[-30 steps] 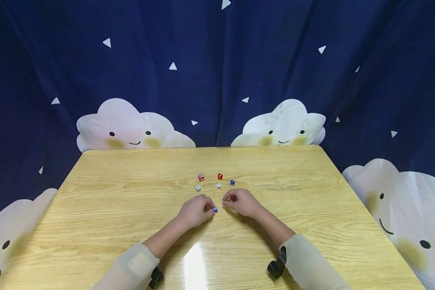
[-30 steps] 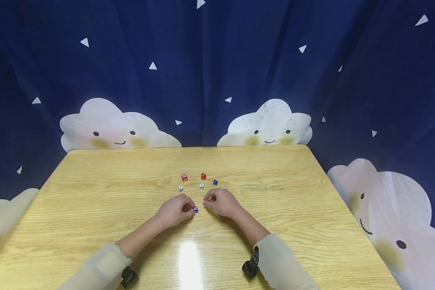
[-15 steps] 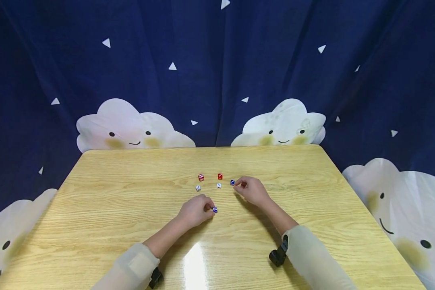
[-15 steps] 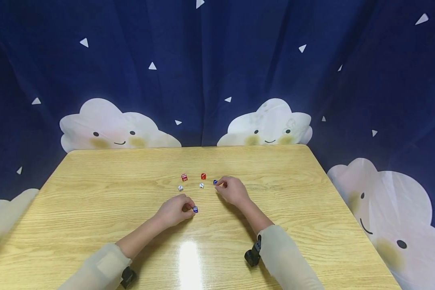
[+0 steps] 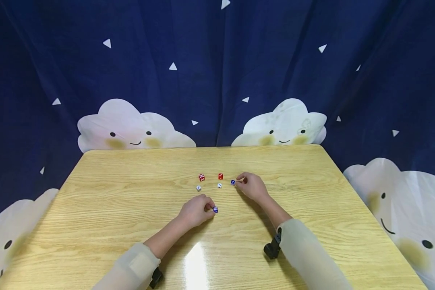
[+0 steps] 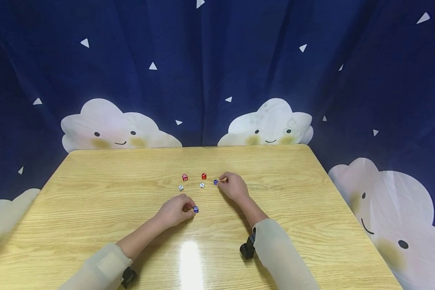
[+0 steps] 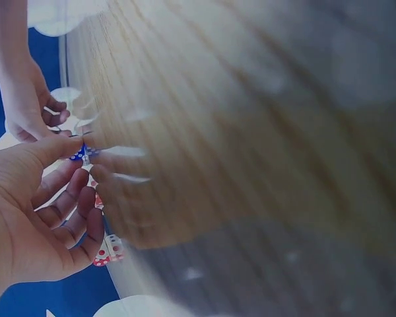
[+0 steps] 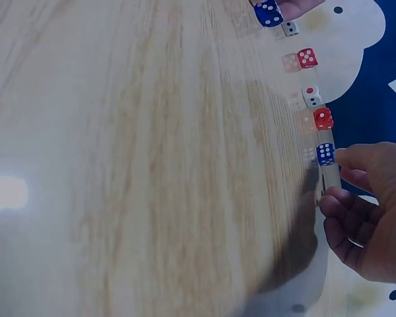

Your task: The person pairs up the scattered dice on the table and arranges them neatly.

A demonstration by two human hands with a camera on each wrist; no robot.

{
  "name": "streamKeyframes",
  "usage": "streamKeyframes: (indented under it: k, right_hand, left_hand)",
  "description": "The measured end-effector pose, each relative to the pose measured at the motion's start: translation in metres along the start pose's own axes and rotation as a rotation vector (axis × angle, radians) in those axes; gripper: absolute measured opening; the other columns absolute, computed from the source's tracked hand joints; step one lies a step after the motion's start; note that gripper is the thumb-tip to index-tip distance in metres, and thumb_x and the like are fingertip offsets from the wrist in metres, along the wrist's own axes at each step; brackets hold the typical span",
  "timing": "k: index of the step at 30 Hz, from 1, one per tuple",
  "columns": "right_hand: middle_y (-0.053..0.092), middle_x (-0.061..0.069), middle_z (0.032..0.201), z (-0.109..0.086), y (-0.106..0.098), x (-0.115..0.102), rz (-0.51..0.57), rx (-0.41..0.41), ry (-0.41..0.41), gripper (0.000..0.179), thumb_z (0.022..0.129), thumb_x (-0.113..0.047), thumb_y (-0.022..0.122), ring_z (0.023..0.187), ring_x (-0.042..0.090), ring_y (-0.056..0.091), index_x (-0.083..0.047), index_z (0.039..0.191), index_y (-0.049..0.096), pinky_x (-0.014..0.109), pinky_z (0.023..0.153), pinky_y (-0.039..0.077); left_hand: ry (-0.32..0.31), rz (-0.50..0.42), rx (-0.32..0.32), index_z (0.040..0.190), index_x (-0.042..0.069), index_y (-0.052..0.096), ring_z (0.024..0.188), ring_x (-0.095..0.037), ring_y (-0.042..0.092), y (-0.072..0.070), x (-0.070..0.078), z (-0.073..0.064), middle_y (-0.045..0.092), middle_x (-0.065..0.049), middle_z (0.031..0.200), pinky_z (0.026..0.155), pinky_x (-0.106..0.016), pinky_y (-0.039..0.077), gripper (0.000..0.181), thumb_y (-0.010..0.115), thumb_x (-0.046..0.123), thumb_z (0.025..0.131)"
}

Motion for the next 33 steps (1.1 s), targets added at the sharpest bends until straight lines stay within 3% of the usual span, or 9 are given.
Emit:
streamKeyframes:
  k: [10,33]
  right_hand:
    - [0.061,0.002,0.075,0.0022,0.004,-0.0044,0.009,-0.021,0.01,0.024,0.076,-0.029,0.066,0.063,0.012,0.05,-0.012,0.094,0.066,0.025,0.055,0.038]
    - [0.058,0.0,0.07,-0.0016,0.0032,-0.005,-0.009,-0.023,-0.022,0.019,0.078,-0.029,0.065,0.061,0.012,0.048,-0.014,0.091,0.066,0.025,0.055,0.037]
  left_hand:
    - [-0.001,-0.027,-0.007,0.082,0.015,0.066,0.068,-0.007,0.05,0.0015,-0.0017,0.0003,0.056,0.004,0.076,0.059,-0.021,0.04,0.014,0.068,0.023,0.071]
    - [-0.009,-0.037,-0.021,0.082,0.015,0.066,0.066,-0.007,0.046,0.0001,-0.0015,-0.0004,0.054,0.003,0.075,0.059,-0.021,0.038,0.013,0.068,0.023,0.072]
Point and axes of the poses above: each hand's wrist, its own z-axis towards the middle knuckle, its own y-axis out of the palm, x = y × z, the point moved 5 cm from there along z, towards the middle knuckle
